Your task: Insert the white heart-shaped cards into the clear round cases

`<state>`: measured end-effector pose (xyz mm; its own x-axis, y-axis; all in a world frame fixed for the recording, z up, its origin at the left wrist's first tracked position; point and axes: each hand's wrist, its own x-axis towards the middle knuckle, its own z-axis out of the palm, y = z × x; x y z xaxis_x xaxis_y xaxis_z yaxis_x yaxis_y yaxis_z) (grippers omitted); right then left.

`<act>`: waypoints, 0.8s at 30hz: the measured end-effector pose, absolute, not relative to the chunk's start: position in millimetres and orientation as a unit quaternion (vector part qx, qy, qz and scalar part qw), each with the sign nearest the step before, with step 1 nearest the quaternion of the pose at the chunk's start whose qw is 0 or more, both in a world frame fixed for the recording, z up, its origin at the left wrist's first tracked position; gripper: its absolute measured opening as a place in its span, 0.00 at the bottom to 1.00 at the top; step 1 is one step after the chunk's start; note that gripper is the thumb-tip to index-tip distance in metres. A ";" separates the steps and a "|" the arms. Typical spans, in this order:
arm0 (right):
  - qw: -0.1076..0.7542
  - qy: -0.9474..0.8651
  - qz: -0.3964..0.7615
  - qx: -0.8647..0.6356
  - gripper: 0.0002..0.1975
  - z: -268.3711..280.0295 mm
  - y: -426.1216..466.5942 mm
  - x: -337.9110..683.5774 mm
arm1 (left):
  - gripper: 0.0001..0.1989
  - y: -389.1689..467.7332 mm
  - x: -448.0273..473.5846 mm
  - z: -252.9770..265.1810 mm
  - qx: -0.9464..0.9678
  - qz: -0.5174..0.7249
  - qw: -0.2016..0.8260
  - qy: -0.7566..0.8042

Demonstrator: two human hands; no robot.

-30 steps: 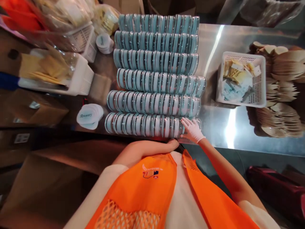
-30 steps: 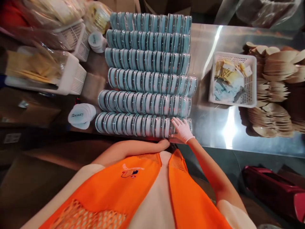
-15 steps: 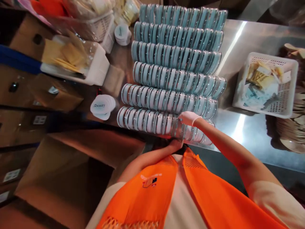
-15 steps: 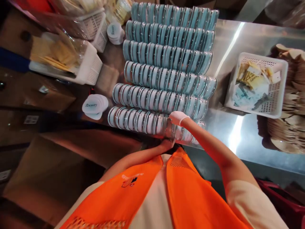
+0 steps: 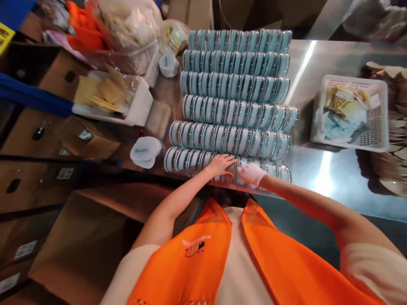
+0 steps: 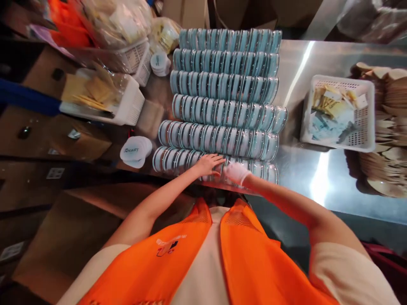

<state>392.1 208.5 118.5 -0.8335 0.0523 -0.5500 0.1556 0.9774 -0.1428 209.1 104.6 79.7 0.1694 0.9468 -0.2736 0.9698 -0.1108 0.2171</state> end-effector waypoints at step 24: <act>0.061 0.966 -0.127 0.215 0.44 62.6 197.3 423.9 | 0.16 191.0 205.1 99.1 0.705 -0.045 0.330 0.626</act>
<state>423.9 197.3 62.6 -0.9005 0.3996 -0.1718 0.4304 0.8755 -0.2198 205.1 191.0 99.1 0.2125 0.8531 -0.4766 0.9123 0.0014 0.4094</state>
